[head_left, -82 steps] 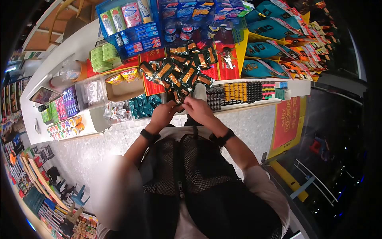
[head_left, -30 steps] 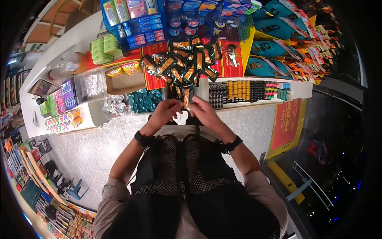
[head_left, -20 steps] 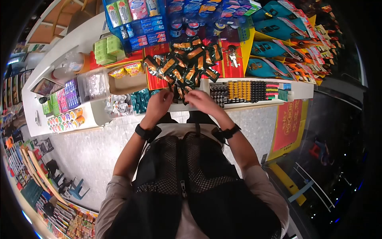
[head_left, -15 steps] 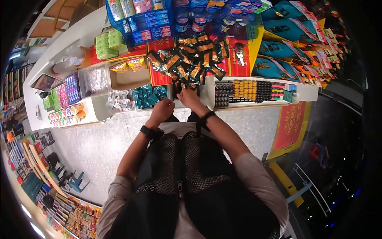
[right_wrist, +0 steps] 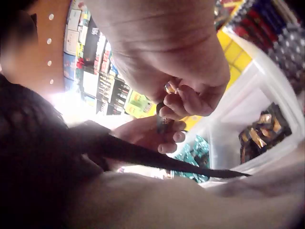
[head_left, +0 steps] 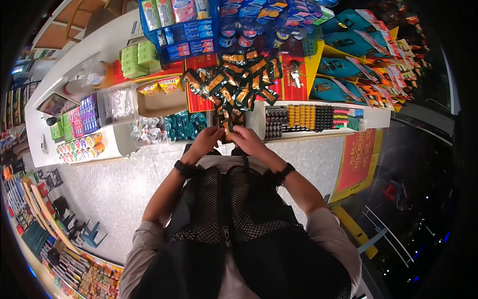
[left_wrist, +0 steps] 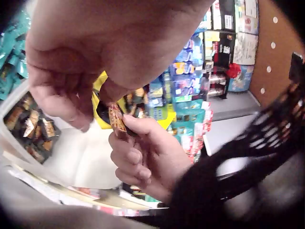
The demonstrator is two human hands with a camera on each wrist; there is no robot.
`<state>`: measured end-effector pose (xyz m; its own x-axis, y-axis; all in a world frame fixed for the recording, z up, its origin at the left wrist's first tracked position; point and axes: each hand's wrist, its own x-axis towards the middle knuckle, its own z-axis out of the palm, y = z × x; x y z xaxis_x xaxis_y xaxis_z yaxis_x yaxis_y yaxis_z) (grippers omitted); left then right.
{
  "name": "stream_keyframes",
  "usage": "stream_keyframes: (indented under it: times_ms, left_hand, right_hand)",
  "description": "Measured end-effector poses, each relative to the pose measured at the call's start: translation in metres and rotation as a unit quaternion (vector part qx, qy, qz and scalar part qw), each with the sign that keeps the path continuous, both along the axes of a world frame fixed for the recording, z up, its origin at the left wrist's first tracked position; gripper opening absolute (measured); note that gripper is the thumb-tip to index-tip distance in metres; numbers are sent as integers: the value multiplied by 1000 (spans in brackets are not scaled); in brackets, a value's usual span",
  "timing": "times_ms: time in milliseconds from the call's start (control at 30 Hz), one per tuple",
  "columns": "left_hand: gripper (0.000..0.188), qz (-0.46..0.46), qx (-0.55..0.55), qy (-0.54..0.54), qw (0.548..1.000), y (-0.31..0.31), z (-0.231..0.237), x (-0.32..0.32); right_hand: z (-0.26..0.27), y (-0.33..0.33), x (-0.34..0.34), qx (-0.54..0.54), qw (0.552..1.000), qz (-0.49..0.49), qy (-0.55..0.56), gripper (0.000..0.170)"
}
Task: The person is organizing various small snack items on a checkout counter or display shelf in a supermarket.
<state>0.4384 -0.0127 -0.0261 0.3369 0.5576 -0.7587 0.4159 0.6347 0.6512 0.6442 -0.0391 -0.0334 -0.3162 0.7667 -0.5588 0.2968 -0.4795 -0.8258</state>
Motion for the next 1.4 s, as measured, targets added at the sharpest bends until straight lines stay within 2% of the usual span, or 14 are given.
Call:
stream_keyframes:
  times_ms: [133,233,300,367,433,500,600,667,967,1100,1233,1300,1367,1400]
  left_hand:
    - [31,99,119,-159,975,26,46,16]
    - [27,215,151,-116,958,40,65,17]
    - [27,152,186,-50,969,25,18,-7]
    - [27,90,216,19,972,8,-6,-19]
    - [26,61,126,85,986,-12,-12,-24]
    - [27,72,121,92,986,-31,-41,-28]
    - [28,83,33,65,994,-40,-51,-22]
    - [28,68,75,65,993,-46,-61,-22]
    - [29,39,112,100,988,-38,-58,-22]
    - [32,37,119,100,987,-37,-50,-25]
    - [40,-32,90,124,988,-25,-43,-25]
    - [46,-44,54,99,993,-12,-18,-17]
    - [38,-65,13,13,998,2,5,-11]
    - [33,-38,69,-38,996,6,9,-9]
  right_hand:
    - [71,25,12,11,980,-149,135,24]
    - [75,46,23,4,970,-207,127,33]
    - [55,42,24,-26,972,-193,129,38]
    - [23,32,12,-72,995,-38,53,38]
    - [-39,21,-11,9,996,31,-82,38]
    - [-96,17,-38,80,959,97,-254,38]
    - [-137,15,-63,64,931,142,-331,38]
    - [-169,8,-68,58,935,118,-330,39]
    - [-139,19,-57,-15,942,114,-315,60]
    - [-172,9,-65,72,946,70,-310,52]
    - [-104,11,-30,79,959,93,-255,48]
    - [-59,9,-10,37,992,104,-69,40]
    - [-7,14,-1,29,995,82,-58,34]
    - [7,17,1,15,997,63,-40,28]
